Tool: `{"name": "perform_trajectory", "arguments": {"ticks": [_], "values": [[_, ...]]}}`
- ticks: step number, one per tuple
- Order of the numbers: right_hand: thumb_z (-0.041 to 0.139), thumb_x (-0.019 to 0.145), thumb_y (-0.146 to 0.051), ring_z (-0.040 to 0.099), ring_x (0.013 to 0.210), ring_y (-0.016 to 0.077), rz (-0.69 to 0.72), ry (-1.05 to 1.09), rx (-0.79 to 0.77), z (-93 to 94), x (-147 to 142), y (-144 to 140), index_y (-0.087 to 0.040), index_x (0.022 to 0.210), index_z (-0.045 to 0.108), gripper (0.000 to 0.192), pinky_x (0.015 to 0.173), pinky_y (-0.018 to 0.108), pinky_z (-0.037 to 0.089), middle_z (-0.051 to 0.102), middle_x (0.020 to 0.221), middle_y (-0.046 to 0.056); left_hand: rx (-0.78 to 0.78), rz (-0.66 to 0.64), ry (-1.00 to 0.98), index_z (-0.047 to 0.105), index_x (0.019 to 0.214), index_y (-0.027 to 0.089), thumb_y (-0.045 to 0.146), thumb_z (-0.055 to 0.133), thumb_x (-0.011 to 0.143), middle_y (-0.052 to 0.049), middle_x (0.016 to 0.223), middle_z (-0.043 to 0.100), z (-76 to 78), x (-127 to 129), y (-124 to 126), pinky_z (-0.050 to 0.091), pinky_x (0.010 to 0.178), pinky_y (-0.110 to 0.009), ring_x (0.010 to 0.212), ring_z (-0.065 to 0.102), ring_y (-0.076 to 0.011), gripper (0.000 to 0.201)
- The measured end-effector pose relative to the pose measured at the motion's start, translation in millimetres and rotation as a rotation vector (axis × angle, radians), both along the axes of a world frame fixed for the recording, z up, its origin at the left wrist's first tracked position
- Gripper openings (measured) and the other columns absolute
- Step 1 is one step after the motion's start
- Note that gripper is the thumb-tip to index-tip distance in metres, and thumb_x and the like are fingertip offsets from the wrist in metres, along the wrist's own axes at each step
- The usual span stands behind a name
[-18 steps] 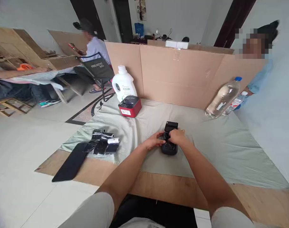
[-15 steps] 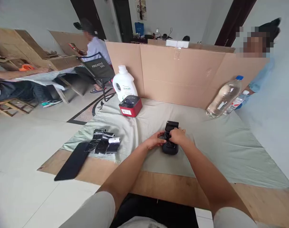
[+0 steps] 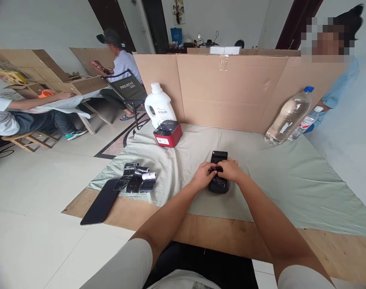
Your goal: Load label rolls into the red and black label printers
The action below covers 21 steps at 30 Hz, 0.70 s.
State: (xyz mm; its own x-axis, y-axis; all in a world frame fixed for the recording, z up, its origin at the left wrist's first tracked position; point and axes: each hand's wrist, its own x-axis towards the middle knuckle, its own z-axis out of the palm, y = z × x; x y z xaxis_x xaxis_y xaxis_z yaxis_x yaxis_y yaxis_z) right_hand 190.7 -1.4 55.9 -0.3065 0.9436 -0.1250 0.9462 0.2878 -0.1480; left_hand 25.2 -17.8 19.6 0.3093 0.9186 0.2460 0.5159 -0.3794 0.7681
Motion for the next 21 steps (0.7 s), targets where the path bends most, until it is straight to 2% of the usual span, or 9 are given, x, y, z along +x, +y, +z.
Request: {"name": "perform_trajectory", "arguments": {"ticks": [3, 8, 12, 16, 21], "values": [[0.064, 0.078, -0.031, 0.054, 0.113, 0.0337, 0.038, -0.001, -0.029, -1.8, -1, 5, -0.026, 0.105, 0.072, 0.028, 0.085, 0.041, 0.041, 0.069, 0.110, 0.010, 0.015, -0.005, 0.013, 0.066, 0.111, 0.017, 0.013, 0.067, 0.079, -0.008, 0.107, 0.064, -7.0, 1, 3, 0.047, 0.097, -0.037, 0.104, 0.057, -0.0223, 0.032], [0.062, 0.078, -0.030, 0.054, 0.114, 0.0352, 0.055, 0.035, -0.035, -1.7, 0, 4, -0.022, 0.105, 0.069, 0.029, 0.085, 0.044, 0.043, 0.068, 0.114, 0.013, -0.071, 0.025, -0.076, 0.062, 0.118, 0.018, 0.019, 0.072, 0.077, -0.010, 0.117, 0.062, -15.5, -2, 7, 0.050, 0.092, -0.035, 0.105, 0.060, -0.0216, 0.042], [0.058, 0.081, -0.028, 0.055, 0.115, 0.0313, 0.083, 0.088, -0.007, 0.4, 3, -1, -0.024, 0.109, 0.063, 0.029, 0.091, 0.045, 0.042, 0.069, 0.115, 0.008, -0.050, 0.006, -0.094, 0.062, 0.119, 0.020, 0.024, 0.066, 0.084, -0.008, 0.118, 0.065, -5.3, 0, 3, 0.048, 0.096, -0.038, 0.112, 0.057, -0.0234, 0.036], [0.059, 0.079, -0.024, 0.057, 0.113, 0.0291, 0.104, 0.172, 0.042, -0.1, 6, -6, -0.023, 0.109, 0.061, 0.031, 0.095, 0.044, 0.041, 0.069, 0.116, 0.007, -0.031, -0.013, -0.065, 0.063, 0.116, 0.021, 0.022, 0.069, 0.081, -0.005, 0.114, 0.069, 7.1, 1, 1, 0.045, 0.099, -0.039, 0.111, 0.056, -0.0235, 0.036], [0.060, 0.075, -0.021, 0.060, 0.106, 0.0273, 0.136, 0.304, 0.235, -12.3, 7, -13, -0.021, 0.102, 0.061, 0.027, 0.097, 0.042, 0.040, 0.070, 0.106, 0.008, -0.042, -0.016, -0.081, 0.064, 0.112, 0.021, 0.020, 0.074, 0.076, -0.003, 0.105, 0.071, 16.2, -2, -2, 0.047, 0.094, -0.034, 0.105, 0.059, -0.0208, 0.038]]}}
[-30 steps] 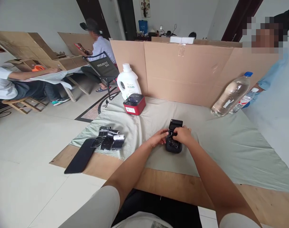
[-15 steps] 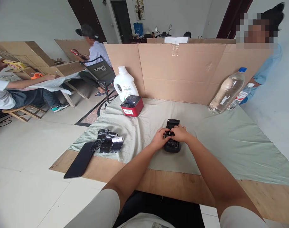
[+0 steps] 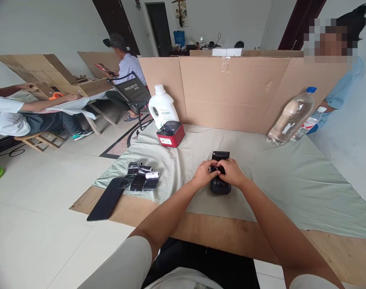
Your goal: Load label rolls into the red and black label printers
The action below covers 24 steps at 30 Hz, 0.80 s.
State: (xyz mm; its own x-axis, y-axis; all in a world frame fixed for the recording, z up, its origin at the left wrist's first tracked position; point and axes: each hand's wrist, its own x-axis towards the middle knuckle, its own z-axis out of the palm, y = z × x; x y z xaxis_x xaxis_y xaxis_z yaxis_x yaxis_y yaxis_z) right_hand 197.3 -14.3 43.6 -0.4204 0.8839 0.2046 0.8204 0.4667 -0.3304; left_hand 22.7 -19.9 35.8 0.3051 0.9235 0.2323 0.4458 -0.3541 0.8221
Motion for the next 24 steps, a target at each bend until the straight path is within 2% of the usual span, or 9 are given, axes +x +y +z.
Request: {"name": "perform_trajectory", "arguments": {"ticks": [4, 7, 10, 13, 15, 17, 19, 21, 24], "values": [[0.060, 0.070, -0.016, 0.060, 0.101, 0.0274, -0.087, -0.014, 0.036, -13.0, -5, 0, -0.020, 0.097, 0.061, 0.028, 0.090, 0.040, 0.042, 0.068, 0.101, 0.009, -0.032, -0.048, 0.115, 0.061, 0.120, 0.021, 0.026, 0.077, 0.073, -0.005, 0.110, 0.070, 1.7, -1, -1, 0.047, 0.096, -0.035, 0.110, 0.057, -0.0234, 0.049], [0.058, 0.072, -0.018, 0.061, 0.098, 0.0271, -0.145, -0.010, 0.021, -13.2, -8, 0, -0.019, 0.095, 0.062, 0.024, 0.087, 0.039, 0.043, 0.068, 0.100, 0.010, -0.077, -0.034, 0.130, 0.061, 0.120, 0.021, 0.029, 0.072, 0.079, -0.006, 0.107, 0.070, -3.4, 2, 3, 0.047, 0.095, -0.036, 0.109, 0.058, -0.0234, 0.044], [0.058, 0.074, -0.022, 0.063, 0.098, 0.0272, -0.160, 0.073, 0.019, -3.3, -12, -5, -0.019, 0.096, 0.062, 0.023, 0.090, 0.041, 0.044, 0.068, 0.098, 0.009, -0.105, 0.003, -0.044, 0.064, 0.113, 0.020, 0.028, 0.072, 0.078, -0.004, 0.098, 0.070, -7.6, 6, 5, 0.049, 0.089, -0.033, 0.099, 0.061, -0.0205, 0.037], [0.062, 0.075, -0.029, 0.065, 0.098, 0.0255, -0.135, 0.315, -0.006, 8.3, -19, -19, -0.022, 0.106, 0.059, 0.031, 0.088, 0.040, 0.048, 0.069, 0.101, 0.008, -0.207, -0.026, -0.349, 0.062, 0.115, 0.018, 0.031, 0.068, 0.081, -0.002, 0.087, 0.067, -5.7, 0, -2, 0.049, 0.078, -0.028, 0.082, 0.061, -0.0151, 0.036], [0.066, 0.074, -0.034, 0.067, 0.091, 0.0225, -0.096, 0.491, -0.088, 12.0, -25, -33, -0.024, 0.117, 0.053, 0.046, 0.082, 0.037, 0.051, 0.069, 0.105, 0.007, -0.290, -0.068, -0.500, 0.061, 0.115, 0.017, 0.038, 0.065, 0.084, -0.001, 0.083, 0.065, -3.1, -16, -13, 0.048, 0.072, -0.025, 0.076, 0.060, -0.0129, 0.037], [0.067, 0.074, -0.034, 0.066, 0.078, 0.0179, -0.034, 0.569, -0.198, 10.6, -30, -50, -0.026, 0.125, 0.048, 0.055, 0.074, 0.034, 0.053, 0.068, 0.107, 0.006, -0.324, -0.048, -0.520, 0.062, 0.111, 0.017, 0.045, 0.065, 0.083, 0.000, 0.080, 0.063, -2.3, -43, -25, 0.046, 0.069, -0.024, 0.073, 0.059, -0.0124, 0.040], [0.064, 0.077, -0.034, 0.063, 0.067, 0.0141, 0.013, 0.549, -0.265, 4.5, -32, -65, -0.026, 0.125, 0.050, 0.050, 0.069, 0.033, 0.053, 0.067, 0.106, 0.005, -0.335, 0.069, -0.389, 0.062, 0.108, 0.018, 0.047, 0.064, 0.082, 0.002, 0.073, 0.061, -4.3, -79, -36, 0.045, 0.066, -0.025, 0.068, 0.058, -0.0126, 0.039], [0.060, 0.081, -0.035, 0.061, 0.066, 0.0141, 0.006, 0.520, -0.249, -4.5, -32, -78, -0.025, 0.118, 0.056, 0.038, 0.068, 0.033, 0.053, 0.067, 0.100, 0.004, -0.327, 0.229, -0.116, 0.063, 0.106, 0.019, 0.045, 0.062, 0.084, 0.002, 0.068, 0.059, -7.8, -118, -46, 0.045, 0.065, -0.027, 0.065, 0.058, -0.0145, 0.034], [0.055, 0.085, -0.035, 0.062, 0.071, 0.0167, -0.020, 0.525, -0.157, -18.9, -33, -87, -0.024, 0.104, 0.062, 0.023, 0.069, 0.034, 0.053, 0.067, 0.091, 0.004, -0.129, 0.399, 0.314, 0.067, 0.102, 0.021, 0.039, 0.063, 0.084, -0.004, 0.084, 0.066, -11.0, -170, -52, 0.048, 0.081, -0.034, 0.086, 0.063, -0.0222, 0.026]]}}
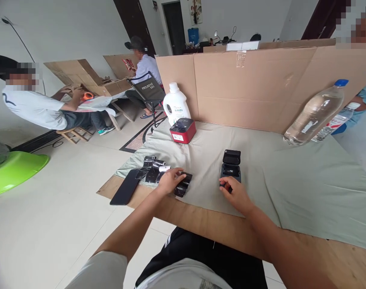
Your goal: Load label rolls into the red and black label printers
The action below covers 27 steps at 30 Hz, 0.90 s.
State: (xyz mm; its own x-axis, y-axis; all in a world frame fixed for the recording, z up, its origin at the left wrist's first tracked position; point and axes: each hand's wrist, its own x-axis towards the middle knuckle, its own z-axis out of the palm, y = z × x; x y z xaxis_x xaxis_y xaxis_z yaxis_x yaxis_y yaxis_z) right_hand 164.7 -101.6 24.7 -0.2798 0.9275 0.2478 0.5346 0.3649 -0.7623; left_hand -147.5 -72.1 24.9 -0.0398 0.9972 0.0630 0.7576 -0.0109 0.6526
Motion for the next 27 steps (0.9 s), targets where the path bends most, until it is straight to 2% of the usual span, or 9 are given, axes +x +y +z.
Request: {"name": "perform_trajectory", "arguments": {"ticks": [3, 7, 11, 14, 17, 19, 21, 24, 27], "values": [[0.051, 0.089, -0.035, 0.061, 0.072, 0.0179, -0.021, 0.010, 0.085, -10.8, -5, -4, -0.024, 0.097, 0.063, 0.019, 0.071, 0.035, 0.054, 0.066, 0.087, 0.005, 0.206, 0.049, 0.256, 0.068, 0.108, 0.021, 0.029, 0.051, 0.091, -0.010, 0.111, 0.067, 1.6, -36, 4, 0.043, 0.098, -0.039, 0.109, 0.058, -0.0269, 0.025], [0.048, 0.091, -0.035, 0.061, 0.073, 0.0204, -0.049, 0.015, 0.150, -18.3, -11, -10, -0.025, 0.091, 0.063, 0.018, 0.074, 0.039, 0.053, 0.067, 0.085, 0.006, 0.119, 0.004, 0.438, 0.066, 0.115, 0.019, 0.011, 0.049, 0.084, -0.011, 0.120, 0.067, 2.9, -59, 19, 0.039, 0.102, -0.047, 0.114, 0.054, -0.0320, 0.036], [0.048, 0.091, -0.034, 0.063, 0.080, 0.0222, -0.061, 0.046, 0.198, -16.9, -3, -9, -0.025, 0.090, 0.063, 0.017, 0.076, 0.040, 0.053, 0.068, 0.085, 0.006, 0.018, -0.115, 0.433, 0.069, 0.107, 0.022, 0.011, 0.058, 0.075, -0.009, 0.113, 0.071, 4.9, -63, 32, 0.039, 0.101, -0.050, 0.117, 0.053, -0.0341, 0.036], [0.049, 0.089, -0.037, 0.064, 0.088, 0.0238, -0.275, 0.070, 0.214, -14.2, 14, 6, -0.025, 0.090, 0.063, 0.019, 0.084, 0.042, 0.051, 0.069, 0.091, 0.008, 0.055, -0.122, 0.303, 0.065, 0.110, 0.020, 0.016, 0.059, 0.076, -0.009, 0.112, 0.070, 18.3, -56, 38, 0.043, 0.099, -0.045, 0.113, 0.057, -0.0305, 0.035], [0.050, 0.085, -0.040, 0.064, 0.088, 0.0242, -0.523, 0.142, 0.136, -20.4, 32, 29, -0.022, 0.095, 0.063, 0.025, 0.085, 0.043, 0.052, 0.069, 0.099, 0.011, 0.057, -0.196, -0.097, 0.059, 0.114, 0.019, 0.025, 0.063, 0.077, -0.007, 0.106, 0.069, 39.9, -30, 44, 0.049, 0.089, -0.037, 0.100, 0.063, -0.0235, 0.037], [0.048, 0.084, -0.043, 0.065, 0.086, 0.0238, -0.572, 0.176, 0.067, -29.9, 40, 41, -0.020, 0.098, 0.062, 0.030, 0.084, 0.043, 0.053, 0.070, 0.100, 0.012, -0.030, -0.375, -0.377, 0.057, 0.111, 0.019, 0.029, 0.068, 0.075, -0.006, 0.100, 0.069, 52.2, 0, 48, 0.051, 0.083, -0.033, 0.091, 0.065, -0.0198, 0.039], [0.046, 0.084, -0.043, 0.065, 0.085, 0.0239, -0.556, 0.171, 0.032, -40.0, 44, 47, -0.019, 0.097, 0.062, 0.032, 0.085, 0.044, 0.053, 0.070, 0.099, 0.012, -0.133, -0.577, -0.544, 0.058, 0.107, 0.018, 0.031, 0.071, 0.073, -0.006, 0.097, 0.068, 58.3, 40, 53, 0.051, 0.079, -0.030, 0.086, 0.065, -0.0173, 0.038], [0.045, 0.084, -0.044, 0.066, 0.087, 0.0236, -0.526, 0.152, 0.028, -49.5, 44, 45, -0.020, 0.096, 0.063, 0.033, 0.087, 0.043, 0.052, 0.071, 0.098, 0.011, -0.127, -0.731, -0.543, 0.061, 0.101, 0.017, 0.026, 0.071, 0.075, -0.007, 0.099, 0.068, 54.5, 106, 62, 0.050, 0.079, -0.028, 0.085, 0.064, -0.0156, 0.029], [0.045, 0.085, -0.045, 0.066, 0.086, 0.0223, -0.509, 0.142, 0.026, -51.3, 45, 42, -0.020, 0.099, 0.064, 0.034, 0.084, 0.041, 0.053, 0.071, 0.097, 0.010, -0.017, -0.774, -0.302, 0.064, 0.096, 0.017, 0.015, 0.068, 0.074, -0.006, 0.101, 0.067, 41.8, 161, 73, 0.049, 0.083, -0.029, 0.089, 0.064, -0.0167, 0.023]]}}
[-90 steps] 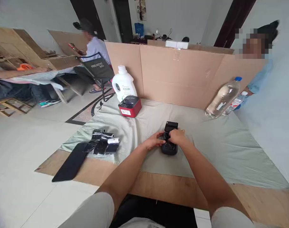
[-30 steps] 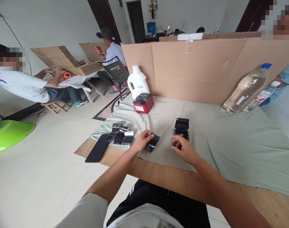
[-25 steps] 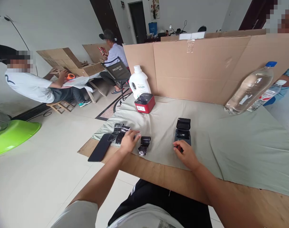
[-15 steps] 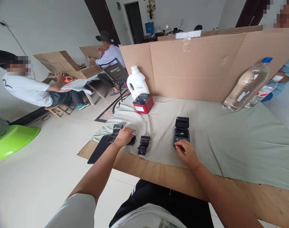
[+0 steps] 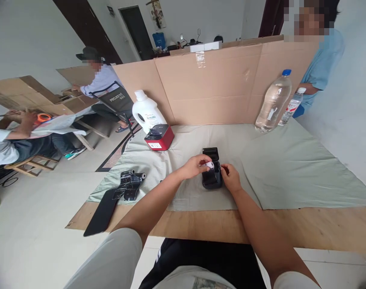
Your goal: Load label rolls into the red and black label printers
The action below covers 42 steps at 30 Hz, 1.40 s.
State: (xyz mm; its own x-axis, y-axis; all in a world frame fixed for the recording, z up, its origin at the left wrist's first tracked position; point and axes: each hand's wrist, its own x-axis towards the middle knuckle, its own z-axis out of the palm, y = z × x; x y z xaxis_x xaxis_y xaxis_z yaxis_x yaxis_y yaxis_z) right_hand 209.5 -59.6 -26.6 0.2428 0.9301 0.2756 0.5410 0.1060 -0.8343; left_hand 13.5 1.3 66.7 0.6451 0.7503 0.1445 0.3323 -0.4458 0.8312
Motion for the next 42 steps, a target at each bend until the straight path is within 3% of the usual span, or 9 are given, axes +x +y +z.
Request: {"name": "perform_trajectory", "arguments": {"ticks": [3, 7, 23, 36, 42], "values": [[0.044, 0.086, -0.043, 0.065, 0.085, 0.0218, 0.013, -0.008, 0.000, 0.6, 1, 0, -0.020, 0.098, 0.065, 0.033, 0.083, 0.040, 0.053, 0.071, 0.095, 0.009, 0.160, 0.056, 0.284, 0.064, 0.092, 0.019, 0.013, 0.068, 0.073, -0.004, 0.095, 0.068, -11.5, 31, 8, 0.049, 0.085, -0.031, 0.090, 0.064, -0.0198, 0.021], [0.043, 0.086, -0.039, 0.065, 0.085, 0.0215, 0.018, -0.004, 0.001, 0.0, 1, 2, -0.022, 0.097, 0.065, 0.030, 0.084, 0.039, 0.053, 0.071, 0.095, 0.007, 0.235, 0.087, 0.464, 0.064, 0.093, 0.021, 0.015, 0.067, 0.075, -0.003, 0.091, 0.070, -18.1, 39, 9, 0.049, 0.086, -0.033, 0.088, 0.065, -0.0216, 0.020], [0.044, 0.086, -0.035, 0.066, 0.086, 0.0203, 0.031, 0.022, 0.001, -1.1, 0, 3, -0.021, 0.097, 0.064, 0.027, 0.084, 0.037, 0.053, 0.071, 0.094, 0.007, 0.153, 0.093, 0.389, 0.069, 0.108, 0.022, 0.015, 0.066, 0.080, -0.006, 0.112, 0.069, -24.4, 34, 4, 0.040, 0.101, -0.040, 0.104, 0.063, -0.0223, 0.029], [0.042, 0.084, -0.033, 0.066, 0.082, 0.0216, 0.002, 0.014, 0.029, -7.8, 4, 7, -0.021, 0.092, 0.064, 0.026, 0.079, 0.038, 0.054, 0.071, 0.088, 0.007, 0.211, 0.013, 0.756, 0.071, 0.106, 0.018, 0.019, 0.054, 0.086, -0.012, 0.111, 0.070, 5.4, 59, 3, 0.038, 0.099, -0.041, 0.110, 0.061, -0.0271, 0.026], [0.042, 0.086, -0.034, 0.066, 0.084, 0.0217, 0.016, -0.020, 0.048, -6.5, 2, 5, -0.021, 0.095, 0.064, 0.027, 0.079, 0.038, 0.053, 0.071, 0.091, 0.007, 0.192, 0.001, 0.646, 0.067, 0.108, 0.020, 0.017, 0.059, 0.083, -0.008, 0.114, 0.068, -10.8, 47, 9, 0.045, 0.092, -0.035, 0.106, 0.062, -0.0241, 0.027]]}}
